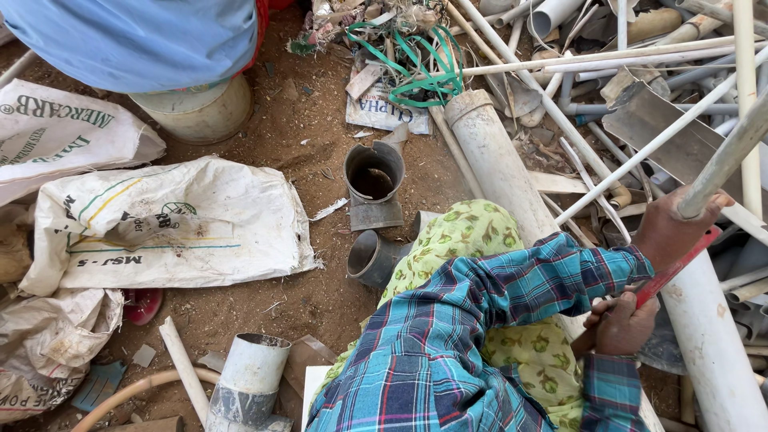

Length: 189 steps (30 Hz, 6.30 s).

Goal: The person saws a long PVC pipe using a small red hacksaw blade, holding the pipe with one hand while moving the blade back and forth across a marked section until the pipe is cut.

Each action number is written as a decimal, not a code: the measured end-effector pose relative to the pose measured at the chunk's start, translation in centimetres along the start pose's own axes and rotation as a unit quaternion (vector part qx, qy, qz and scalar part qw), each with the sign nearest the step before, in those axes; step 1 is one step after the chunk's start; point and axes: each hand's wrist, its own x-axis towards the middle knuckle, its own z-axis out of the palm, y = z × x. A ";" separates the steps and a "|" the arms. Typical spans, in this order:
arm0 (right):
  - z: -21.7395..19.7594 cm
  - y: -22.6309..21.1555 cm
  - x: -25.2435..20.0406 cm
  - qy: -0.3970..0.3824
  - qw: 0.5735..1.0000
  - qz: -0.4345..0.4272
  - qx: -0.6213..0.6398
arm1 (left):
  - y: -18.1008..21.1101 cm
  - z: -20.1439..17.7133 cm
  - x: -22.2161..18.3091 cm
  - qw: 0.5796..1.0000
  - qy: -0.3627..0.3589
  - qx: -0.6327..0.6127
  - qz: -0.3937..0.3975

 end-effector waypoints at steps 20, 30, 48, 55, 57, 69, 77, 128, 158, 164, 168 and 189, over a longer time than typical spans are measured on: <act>0.3 3.1 -2.3 0.133 0.959 0.247 0.052 | 0.2 -1.4 0.7 1.000 0.002 -0.004 -0.003; -0.6 1.3 -0.8 -0.020 1.000 -0.013 0.004 | -1.1 -1.0 -0.3 0.999 -0.016 -0.009 -0.036; -1.7 2.7 -3.0 0.032 0.992 0.124 -0.004 | 3.5 -3.1 -1.0 0.986 -0.120 -0.106 -0.047; -4.3 5.3 -2.1 0.038 0.976 0.215 0.020 | 3.3 -3.5 0.9 0.966 -0.197 -0.155 -0.064; -4.3 3.9 -2.4 0.005 0.991 0.135 0.013 | 3.3 -2.8 0.2 0.963 -0.220 -0.147 -0.057; -6.8 5.2 -1.8 -0.015 0.971 0.215 -0.101 | 1.8 -4.7 1.2 0.943 -0.273 -0.155 -0.108; -3.9 2.2 -3.8 0.033 0.995 0.004 -0.092 | 0.2 -1.4 -3.1 0.984 -0.016 -0.126 -0.128; -4.1 -2.8 -4.7 -0.041 0.985 0.152 -0.066 | 4.8 -6.7 4.4 0.822 -0.518 -0.225 -0.075; -2.8 5.5 -3.5 -0.017 0.970 0.227 -0.086 | 0.9 -11.0 5.7 0.950 -0.209 -0.214 -0.084; -2.8 3.0 -2.2 0.017 0.955 0.291 -0.043 | 2.7 -9.1 5.0 0.988 -0.072 -0.123 -0.051; 0.9 2.1 -4.7 -0.093 0.988 0.112 -0.051 | 2.8 -8.7 3.1 0.992 0.008 -0.099 -0.076; -3.3 4.8 -1.3 0.042 0.959 0.269 -0.076 | 0.7 -8.8 2.1 0.990 -0.016 -0.097 -0.098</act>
